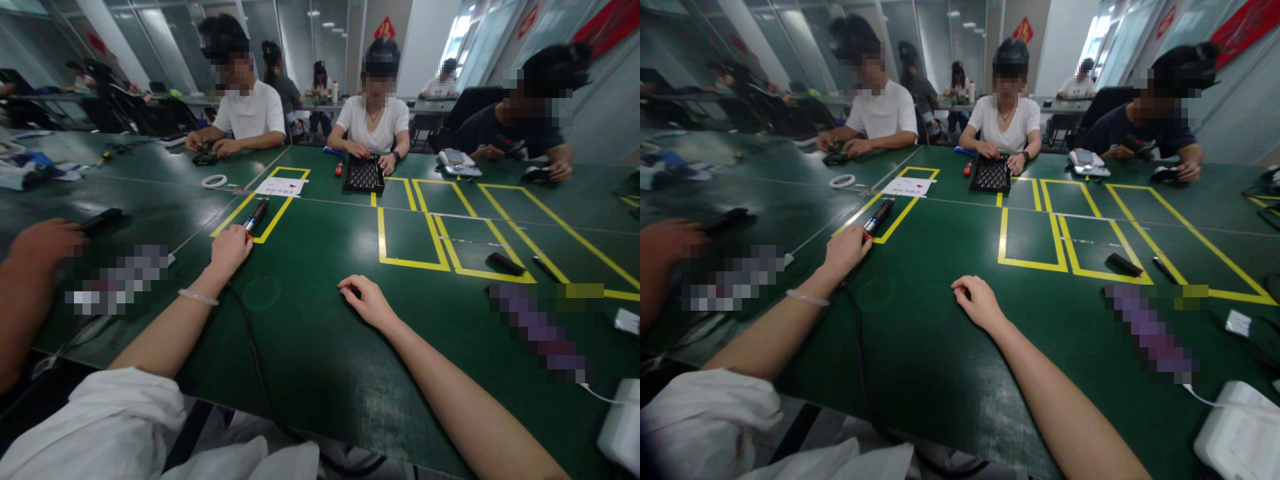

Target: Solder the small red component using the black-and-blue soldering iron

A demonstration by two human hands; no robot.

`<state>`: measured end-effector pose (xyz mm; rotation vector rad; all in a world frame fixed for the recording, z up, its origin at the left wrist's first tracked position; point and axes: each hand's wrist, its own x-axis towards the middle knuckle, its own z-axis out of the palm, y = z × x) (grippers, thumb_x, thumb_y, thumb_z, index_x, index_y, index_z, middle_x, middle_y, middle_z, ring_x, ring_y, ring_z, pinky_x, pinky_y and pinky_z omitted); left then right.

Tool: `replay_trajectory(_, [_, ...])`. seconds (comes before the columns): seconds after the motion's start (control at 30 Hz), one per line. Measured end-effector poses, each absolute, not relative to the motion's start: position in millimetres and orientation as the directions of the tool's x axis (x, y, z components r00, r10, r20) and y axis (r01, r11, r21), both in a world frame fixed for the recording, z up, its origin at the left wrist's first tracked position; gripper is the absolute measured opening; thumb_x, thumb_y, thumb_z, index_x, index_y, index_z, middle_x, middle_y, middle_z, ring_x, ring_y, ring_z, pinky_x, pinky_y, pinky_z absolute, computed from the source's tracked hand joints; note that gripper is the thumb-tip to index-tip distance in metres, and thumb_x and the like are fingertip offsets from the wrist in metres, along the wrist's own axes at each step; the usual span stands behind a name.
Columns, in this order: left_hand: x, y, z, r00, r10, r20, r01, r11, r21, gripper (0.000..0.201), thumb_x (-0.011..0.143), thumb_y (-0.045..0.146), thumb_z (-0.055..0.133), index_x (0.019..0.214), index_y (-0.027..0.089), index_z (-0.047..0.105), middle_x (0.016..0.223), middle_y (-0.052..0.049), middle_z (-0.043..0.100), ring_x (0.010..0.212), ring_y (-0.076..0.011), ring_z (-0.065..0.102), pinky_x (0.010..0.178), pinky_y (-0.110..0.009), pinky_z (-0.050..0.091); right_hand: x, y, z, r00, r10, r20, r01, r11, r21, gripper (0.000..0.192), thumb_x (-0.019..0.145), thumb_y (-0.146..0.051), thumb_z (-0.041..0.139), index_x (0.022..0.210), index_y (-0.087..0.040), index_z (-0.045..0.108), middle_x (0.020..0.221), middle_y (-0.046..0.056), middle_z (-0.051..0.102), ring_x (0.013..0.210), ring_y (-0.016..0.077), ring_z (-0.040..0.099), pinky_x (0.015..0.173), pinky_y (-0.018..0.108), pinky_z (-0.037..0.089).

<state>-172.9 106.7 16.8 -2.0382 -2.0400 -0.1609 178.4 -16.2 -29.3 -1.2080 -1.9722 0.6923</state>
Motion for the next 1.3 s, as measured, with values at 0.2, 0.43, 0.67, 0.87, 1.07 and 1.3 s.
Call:
replay_trajectory(0.2, [-118.9,87.0,36.2,0.082,0.971,0.225,0.967,-0.132,0.218,0.037,0.095,0.039,0.04,0.112,0.015,0.061,0.103,-0.014,0.068,0.095,-0.0283,0.064,0.083,-0.039,0.048,178.2,-16.0,-30.0,-0.316,0.901,0.298,0.519,0.427,-0.74,0.013,0.089,-0.016,0.055,0.094,-0.02,0.065,0.084,0.003,0.066,0.082,0.0184,0.059,0.076,0.032,0.045])
replay_trajectory(0.43, [-34.6,33.0,28.0,0.638,0.77,0.01,0.527,-0.447,0.722,0.039,0.092,0.038,0.049,0.123,0.018,0.062,0.104,-0.006,0.069,0.094,-0.0175,0.063,0.082,-0.027,0.046,178.2,-16.6,-32.2,-0.323,0.894,0.309,0.366,0.419,-0.831,0.025,0.088,-0.018,0.057,0.112,-0.02,0.056,0.085,0.001,0.065,0.08,0.0154,0.06,0.08,0.03,0.047])
replay_trajectory(0.67, [-18.3,17.9,12.8,0.684,0.726,-0.079,0.369,-0.25,0.895,0.05,0.089,0.036,0.054,0.134,0.013,0.051,0.089,-0.004,0.064,0.081,-0.0141,0.059,0.076,-0.027,0.046,177.7,-17.0,-32.8,-0.353,0.883,0.311,0.353,0.433,-0.829,0.013,0.087,-0.021,0.06,0.1,-0.02,0.06,0.09,0.002,0.066,0.08,0.0146,0.061,0.075,0.028,0.048])
replay_trajectory(0.87, [-17.1,12.7,15.5,0.629,0.777,0.019,0.386,-0.334,0.86,0.038,0.087,0.031,0.059,0.121,0.016,0.055,0.103,-0.007,0.066,0.091,-0.0158,0.063,0.082,-0.029,0.049,178.6,-15.9,-31.1,-0.291,0.923,0.25,0.316,0.34,-0.886,0.012,0.09,-0.028,0.059,0.099,-0.019,0.06,0.083,0.001,0.067,0.077,0.0148,0.063,0.073,0.027,0.048])
replay_trajectory(1.07, [-15.7,9.2,19.4,0.607,0.794,0.041,0.438,-0.377,0.816,0.017,0.089,0.03,0.055,0.1,0.018,0.06,0.097,-0.004,0.069,0.089,-0.0167,0.065,0.082,-0.029,0.051,179.6,-15.7,-31.7,-0.269,0.938,0.219,0.35,0.307,-0.885,0.016,0.092,-0.034,0.056,0.094,-0.019,0.061,0.08,0.001,0.068,0.074,0.0147,0.063,0.071,0.026,0.047])
replay_trajectory(1.3, [-13.1,4.3,20.2,0.633,0.768,0.1,0.464,-0.48,0.745,0.021,0.09,0.031,0.054,0.108,0.02,0.059,0.102,-0.003,0.068,0.092,-0.0163,0.065,0.083,-0.028,0.049,181.6,-14.9,-27.7,-0.269,0.936,0.229,0.394,0.324,-0.86,0.025,0.097,-0.035,0.047,0.083,-0.019,0.06,0.074,0.0,0.067,0.07,0.0135,0.061,0.069,0.025,0.043])
